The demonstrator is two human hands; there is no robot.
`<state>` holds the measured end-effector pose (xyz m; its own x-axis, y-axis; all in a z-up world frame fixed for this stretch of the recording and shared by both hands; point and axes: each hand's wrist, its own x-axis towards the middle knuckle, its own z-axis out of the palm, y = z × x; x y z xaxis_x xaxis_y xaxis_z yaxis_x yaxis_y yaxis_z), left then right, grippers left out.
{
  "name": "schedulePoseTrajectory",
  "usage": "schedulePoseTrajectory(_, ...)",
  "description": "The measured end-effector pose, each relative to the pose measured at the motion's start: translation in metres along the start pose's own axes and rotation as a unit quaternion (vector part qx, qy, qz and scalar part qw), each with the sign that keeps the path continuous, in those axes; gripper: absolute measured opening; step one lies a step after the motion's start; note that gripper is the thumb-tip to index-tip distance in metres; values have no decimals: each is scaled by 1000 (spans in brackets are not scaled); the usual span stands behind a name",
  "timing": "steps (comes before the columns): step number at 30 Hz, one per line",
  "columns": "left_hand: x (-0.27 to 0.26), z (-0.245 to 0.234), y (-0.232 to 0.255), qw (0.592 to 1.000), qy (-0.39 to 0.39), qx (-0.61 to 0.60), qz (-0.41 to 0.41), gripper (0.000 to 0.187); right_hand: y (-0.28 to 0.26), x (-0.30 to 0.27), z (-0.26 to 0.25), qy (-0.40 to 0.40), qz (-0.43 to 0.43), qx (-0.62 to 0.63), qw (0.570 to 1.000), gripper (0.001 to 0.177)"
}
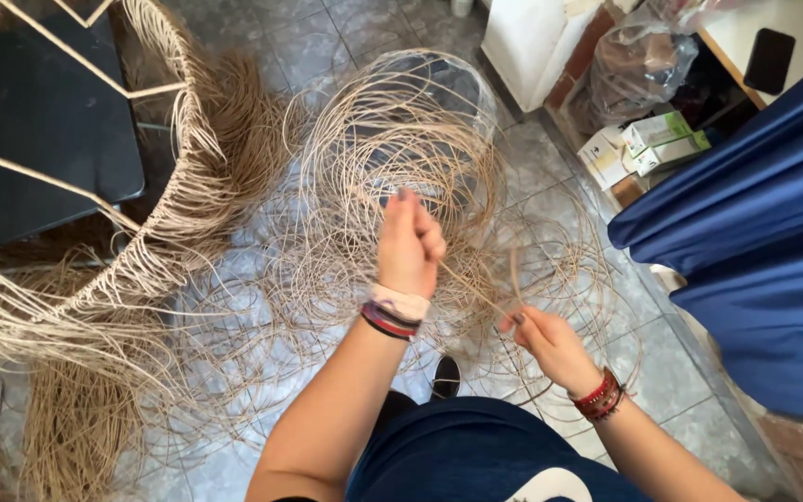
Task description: Weaving natural fiber strands around a circular metal frame to create a decorative fringe for a furniture piece.
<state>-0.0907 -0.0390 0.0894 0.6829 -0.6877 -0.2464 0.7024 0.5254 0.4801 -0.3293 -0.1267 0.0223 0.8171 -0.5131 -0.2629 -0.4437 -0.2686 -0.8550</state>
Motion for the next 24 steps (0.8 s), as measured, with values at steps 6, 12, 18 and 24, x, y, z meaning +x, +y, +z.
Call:
schedulePoseTrajectory(6, -39, 13, -37, 983, 19, 174, -50, 35, -46, 20, 8, -50, -49, 136, 988, 33)
schedulePoseTrajectory(12, -69, 20, -32, 944, -165, 286, -21, 47, -82, 17, -12, -113, -43, 100, 988, 43)
schedulePoseTrajectory(18, -58, 8, -37, 888, -293, 354, 29, 43, -70, 21, -24, -120, -45, 52, 990, 45)
schedulePoseTrajectory(24, -43, 11, -20, 928, -207, 302, 73, 44, -64, 6, -65, -119, -53, -23, 991, 32)
